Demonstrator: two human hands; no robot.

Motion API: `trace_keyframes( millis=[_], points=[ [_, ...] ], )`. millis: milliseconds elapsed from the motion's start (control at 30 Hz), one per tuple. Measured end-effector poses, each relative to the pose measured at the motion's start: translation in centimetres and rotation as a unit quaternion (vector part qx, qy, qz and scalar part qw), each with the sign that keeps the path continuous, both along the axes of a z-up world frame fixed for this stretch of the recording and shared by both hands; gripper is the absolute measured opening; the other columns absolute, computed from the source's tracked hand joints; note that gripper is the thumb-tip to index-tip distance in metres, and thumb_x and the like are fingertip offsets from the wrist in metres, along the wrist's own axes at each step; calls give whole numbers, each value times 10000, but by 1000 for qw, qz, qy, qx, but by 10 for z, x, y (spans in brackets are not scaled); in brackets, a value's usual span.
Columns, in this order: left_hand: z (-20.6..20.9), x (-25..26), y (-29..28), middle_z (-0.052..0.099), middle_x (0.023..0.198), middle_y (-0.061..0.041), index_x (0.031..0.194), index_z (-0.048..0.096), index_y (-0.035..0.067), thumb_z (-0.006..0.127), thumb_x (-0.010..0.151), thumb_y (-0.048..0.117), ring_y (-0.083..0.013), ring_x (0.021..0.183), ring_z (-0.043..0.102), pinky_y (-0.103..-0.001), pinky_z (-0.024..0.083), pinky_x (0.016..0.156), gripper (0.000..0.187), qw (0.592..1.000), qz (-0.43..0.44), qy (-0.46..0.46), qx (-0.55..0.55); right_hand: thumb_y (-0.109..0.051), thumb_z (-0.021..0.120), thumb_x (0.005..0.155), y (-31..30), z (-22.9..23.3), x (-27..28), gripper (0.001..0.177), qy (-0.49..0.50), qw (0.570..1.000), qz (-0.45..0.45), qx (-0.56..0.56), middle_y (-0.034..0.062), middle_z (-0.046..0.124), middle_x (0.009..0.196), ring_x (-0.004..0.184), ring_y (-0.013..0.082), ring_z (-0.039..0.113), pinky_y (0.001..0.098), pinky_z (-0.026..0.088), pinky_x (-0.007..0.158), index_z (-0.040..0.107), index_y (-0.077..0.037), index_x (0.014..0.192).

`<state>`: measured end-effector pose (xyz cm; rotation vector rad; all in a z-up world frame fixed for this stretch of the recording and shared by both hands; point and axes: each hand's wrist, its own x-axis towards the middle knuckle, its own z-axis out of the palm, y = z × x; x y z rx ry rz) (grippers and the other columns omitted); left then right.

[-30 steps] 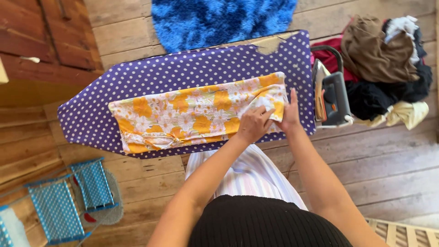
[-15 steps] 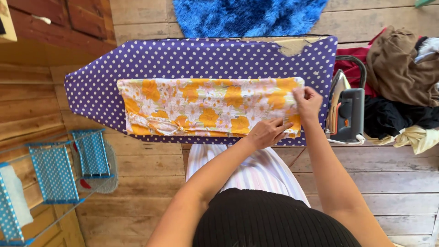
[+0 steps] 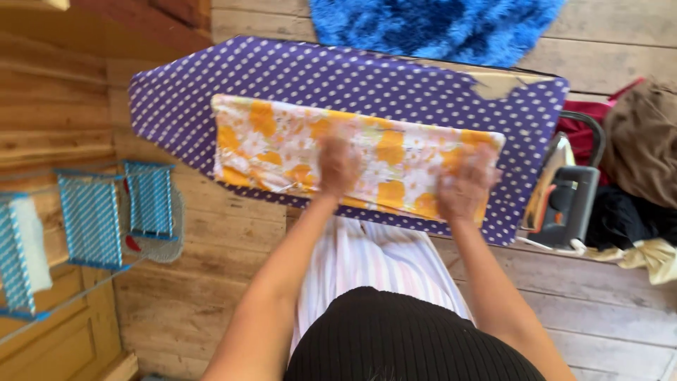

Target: Ironing and folding multiple articles of clothing on an ironing board.

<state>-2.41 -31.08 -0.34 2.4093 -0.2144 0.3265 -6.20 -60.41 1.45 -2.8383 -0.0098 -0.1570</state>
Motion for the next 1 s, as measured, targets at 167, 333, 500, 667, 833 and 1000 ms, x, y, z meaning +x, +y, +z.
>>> trace_keyframes(
  millis=[167, 333, 500, 667, 833, 1000],
  points=[
    [8, -6, 126, 414, 1539, -249, 1442, 464, -29, 538, 999, 123, -451, 1465, 360, -569, 265, 1226, 474, 966, 202, -148, 61, -441, 550, 1140, -32, -11, -30, 727, -54, 995, -88, 4, 287, 257, 1699, 1595, 446, 235, 570, 202, 1301, 301, 7, 1657],
    [-10, -91, 188, 562, 1444, -133, 1370, 580, 47, 499, 966, -38, -329, 1404, 492, -483, 365, 1224, 421, 962, 263, 28, 75, -416, 784, 1037, -36, 4, -37, 573, 90, 975, -198, 38, 206, 491, 1343, 1333, 383, 447, 509, 358, 1181, 524, -10, 1348],
    [45, -89, 209, 606, 1294, -78, 1162, 645, 93, 584, 744, -37, -268, 1323, 521, -499, 349, 1165, 442, 982, 34, 92, 160, -166, 818, 907, 31, 37, -30, 551, -29, 997, -30, 61, 208, 535, 1375, 1352, 384, 468, 492, 351, 1165, 570, -2, 1370],
    [54, -56, 242, 652, 1201, -42, 1106, 688, 110, 671, 712, 33, -245, 1259, 548, -517, 340, 1105, 402, 973, -94, 63, 200, -68, 745, 935, 181, 16, -14, 210, 97, 923, 214, 305, 77, 613, 1387, 1196, 207, 669, 378, 546, 988, 654, -126, 1115],
    [30, -34, 259, 690, 1016, -50, 896, 716, 111, 737, 878, 173, -230, 1150, 601, -471, 388, 1110, 67, 963, -191, 59, 182, -207, 765, 809, 293, 39, 10, 459, 138, 895, 388, 171, 90, 660, 1156, 1062, 314, 654, 439, 555, 733, 670, -73, 1238],
    [26, -18, 276, 714, 919, -53, 860, 737, 102, 749, 882, 265, -257, 1061, 608, -456, 415, 983, 165, 962, -191, 101, 166, -313, 764, 910, 292, 8, 12, 198, 180, 940, 251, 143, 67, 673, 983, 905, 304, 676, 443, 538, 726, 722, -127, 959]
  ],
)
